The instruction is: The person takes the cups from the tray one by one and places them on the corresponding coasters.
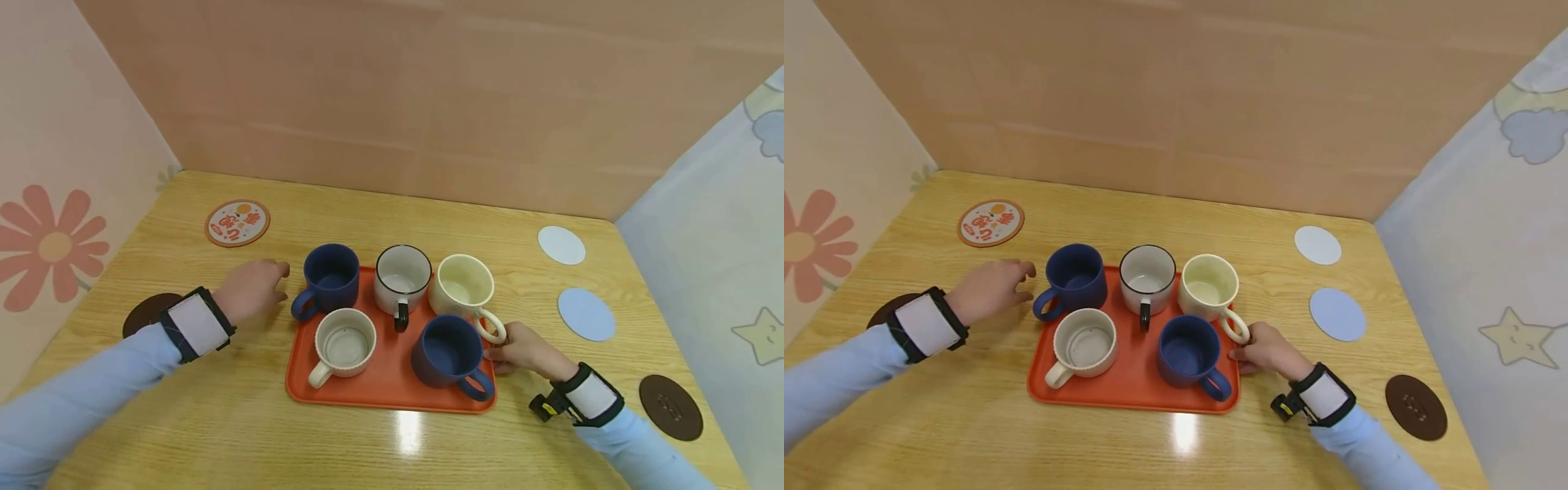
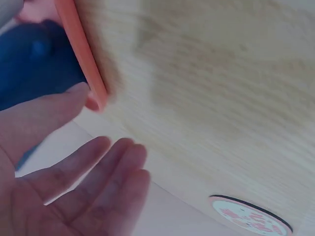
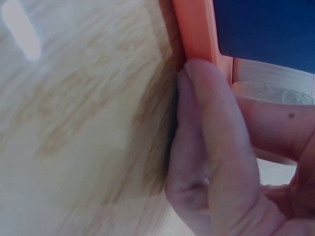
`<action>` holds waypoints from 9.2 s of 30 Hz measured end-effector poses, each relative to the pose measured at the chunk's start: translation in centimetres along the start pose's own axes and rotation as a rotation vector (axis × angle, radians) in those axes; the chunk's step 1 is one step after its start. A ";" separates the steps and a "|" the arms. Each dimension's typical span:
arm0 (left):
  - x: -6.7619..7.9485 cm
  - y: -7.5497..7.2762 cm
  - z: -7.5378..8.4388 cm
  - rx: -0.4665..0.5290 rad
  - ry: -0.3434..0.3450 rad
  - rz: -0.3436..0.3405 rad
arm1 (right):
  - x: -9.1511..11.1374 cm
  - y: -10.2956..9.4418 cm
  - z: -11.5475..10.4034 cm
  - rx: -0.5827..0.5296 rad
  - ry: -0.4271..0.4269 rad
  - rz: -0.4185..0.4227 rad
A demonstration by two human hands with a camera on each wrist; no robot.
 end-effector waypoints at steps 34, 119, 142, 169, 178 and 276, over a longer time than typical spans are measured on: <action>-4.3 -4.1 -6.8 -0.244 0.114 0.351 | -0.2 0.0 0.3 -0.034 -0.036 -0.031; -6.3 2.5 -16.8 -0.034 -0.598 -0.129 | 0.7 -0.1 0.7 -0.045 -0.019 -0.039; -8.7 4.2 -15.3 -0.030 -0.517 -0.109 | 0.9 -0.1 0.7 -0.050 -0.027 -0.044; -12.0 5.5 -12.3 0.001 -0.440 -0.081 | 0.9 -0.3 0.9 -0.047 -0.027 -0.050; -12.0 4.6 -9.6 0.049 -0.335 -0.113 | 1.0 -0.4 1.0 -0.076 -0.023 -0.055; -11.7 -0.6 -1.7 -0.189 0.263 -0.098 | 0.6 0.2 0.8 -0.072 -0.039 -0.042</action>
Point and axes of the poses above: each hand's wrist, its own x-axis away from the middle knuckle, its own y-axis out of the palm, z = x × y, the point moved 9 cm from there along -x, towards the middle knuckle, and after that the axes turned 9 degrees about z, right-handed, at the moved point
